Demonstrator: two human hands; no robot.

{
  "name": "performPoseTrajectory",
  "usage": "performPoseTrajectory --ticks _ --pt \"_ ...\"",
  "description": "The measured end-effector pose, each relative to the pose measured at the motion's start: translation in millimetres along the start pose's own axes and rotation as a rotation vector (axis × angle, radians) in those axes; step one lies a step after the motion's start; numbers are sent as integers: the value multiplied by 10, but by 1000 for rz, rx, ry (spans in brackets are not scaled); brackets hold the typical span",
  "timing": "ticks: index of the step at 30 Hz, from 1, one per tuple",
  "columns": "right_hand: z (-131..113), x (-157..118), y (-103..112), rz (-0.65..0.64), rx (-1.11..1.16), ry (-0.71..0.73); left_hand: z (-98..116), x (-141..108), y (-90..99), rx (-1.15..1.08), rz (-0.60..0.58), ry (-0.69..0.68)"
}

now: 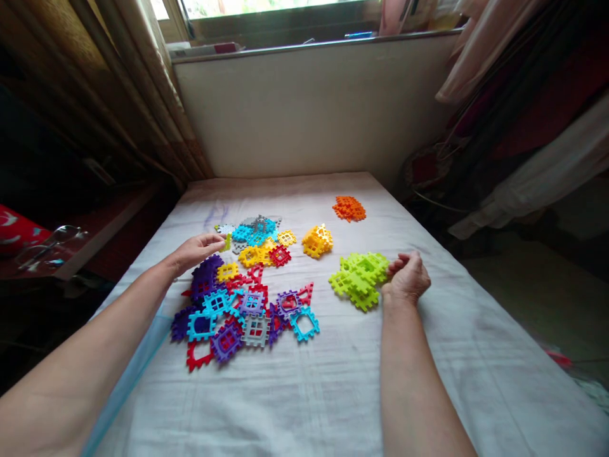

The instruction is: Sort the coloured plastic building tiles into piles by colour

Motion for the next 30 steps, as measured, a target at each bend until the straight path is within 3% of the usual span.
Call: performPoseTrajectory --ticks 4,8,12,15,18,25,30 --pt "10 21 -1 -8 -15 21 312 -154 -172 -295 -14 46" --pt "14 30 -5 -16 -9 18 746 -270 -599 -295 -125 -40" --pt "6 9 -5 -18 15 -7 1286 -386 -1167 -180 -243 -386" --pt "-9 -4 -3 -13 -3 1 1631 -444 -1569 0 -219 -612" --pt "-10 0 -2 -14 -15 4 1872 -436 -1903 135 -167 -731" --pt "1 23 3 -18 -7 14 2127 -295 -2393 313 -171 -796" --pt "-11 7 7 -11 9 5 2052 -282 -2379 303 -142 -796"
Point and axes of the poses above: each hand's wrist, its own x-axis towards the middle knuckle, its own y-axis out of the back of the hand, z = x × y, the point moved 3 cm from there along x, towards the middle knuckle, and after that the axes turned 5 degrees about -y, right-handed, at the moved point
